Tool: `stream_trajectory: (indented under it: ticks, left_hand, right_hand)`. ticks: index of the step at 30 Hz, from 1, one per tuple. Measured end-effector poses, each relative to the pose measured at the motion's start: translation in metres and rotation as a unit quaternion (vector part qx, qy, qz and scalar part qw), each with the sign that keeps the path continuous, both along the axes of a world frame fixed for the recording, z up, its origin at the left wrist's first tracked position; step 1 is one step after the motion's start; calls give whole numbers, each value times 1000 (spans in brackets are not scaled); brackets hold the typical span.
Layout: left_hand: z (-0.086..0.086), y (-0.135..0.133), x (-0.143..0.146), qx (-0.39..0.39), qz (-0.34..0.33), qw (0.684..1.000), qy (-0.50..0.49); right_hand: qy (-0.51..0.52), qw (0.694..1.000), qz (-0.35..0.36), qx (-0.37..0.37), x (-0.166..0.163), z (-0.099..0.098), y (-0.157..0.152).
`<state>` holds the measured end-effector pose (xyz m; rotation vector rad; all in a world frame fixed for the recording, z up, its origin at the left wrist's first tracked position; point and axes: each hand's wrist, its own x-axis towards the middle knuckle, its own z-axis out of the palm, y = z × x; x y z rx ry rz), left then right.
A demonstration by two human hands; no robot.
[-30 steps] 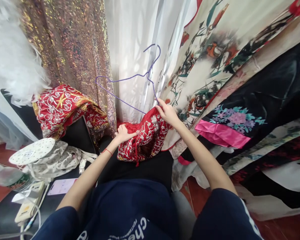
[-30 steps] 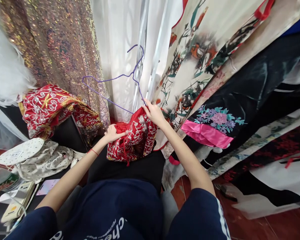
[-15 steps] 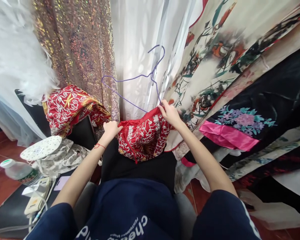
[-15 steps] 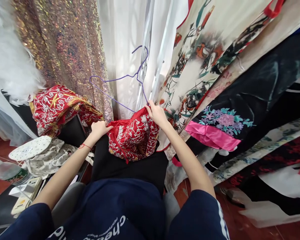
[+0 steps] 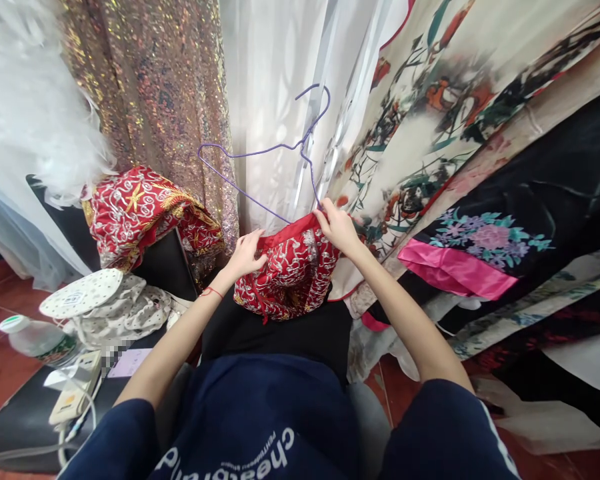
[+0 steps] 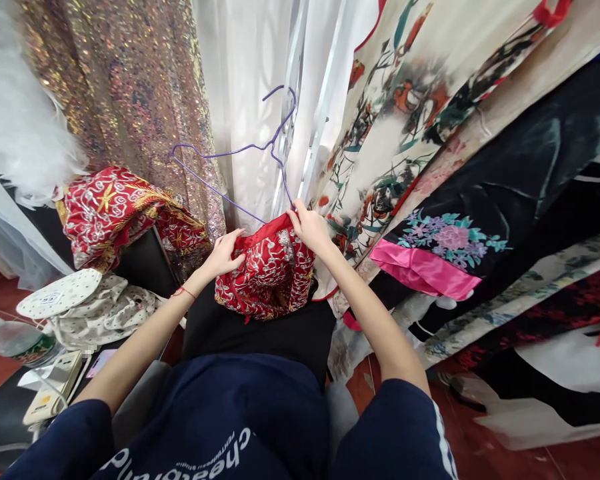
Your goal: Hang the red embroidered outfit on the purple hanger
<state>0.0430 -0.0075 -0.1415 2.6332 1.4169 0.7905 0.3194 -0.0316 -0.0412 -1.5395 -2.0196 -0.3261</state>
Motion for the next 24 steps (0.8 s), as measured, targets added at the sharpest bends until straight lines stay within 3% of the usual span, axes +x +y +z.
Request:
stream_trajectory:
  ticks: [2, 5, 8, 11, 13, 14, 16, 17, 18, 21, 24]
  left_hand:
    - [-2, 5, 4, 12, -55, 998, -22]
    - [1, 9, 6, 35, -59, 998, -8]
    - [14, 1, 5, 63, 12, 998, -1]
    - [34, -26, 5, 66, 91, 993, -26]
    - [48, -50, 7, -11, 19, 1000, -19]
    - [54, -61, 8, -81, -74, 994, 1]
    - [64, -76, 10, -182, -234, 954, 35]
    - [66, -79, 10, -188, -259, 947, 36]
    - [67, -80, 11, -165, -241, 956, 25]
    - [59, -70, 10, -40, -61, 997, -38]
    - [44, -60, 6, 17, 102, 994, -25]
  right_hand:
    - [3, 1000, 3, 0, 3, 1, -1]
    - [5, 1000, 10, 1, 8, 2, -4]
    - [2, 1000, 1, -6, 10, 4, -6]
    - [-2, 1000, -10, -12, 8, 4, -6]
    - [-3, 1000, -13, -14, 7, 3, -5]
    - [-3, 1000, -12, -14, 6, 3, -5]
    - [-2, 1000, -9, -9, 6, 1, -4]
    - [-1, 1000, -8, -5, 7, 1, -3]
    - [-1, 1000, -9, 0, 8, 0, -3]
    - [1, 1000, -5, 5, 11, -1, -2]
    - [0, 1000, 8, 4, 12, -1, -2]
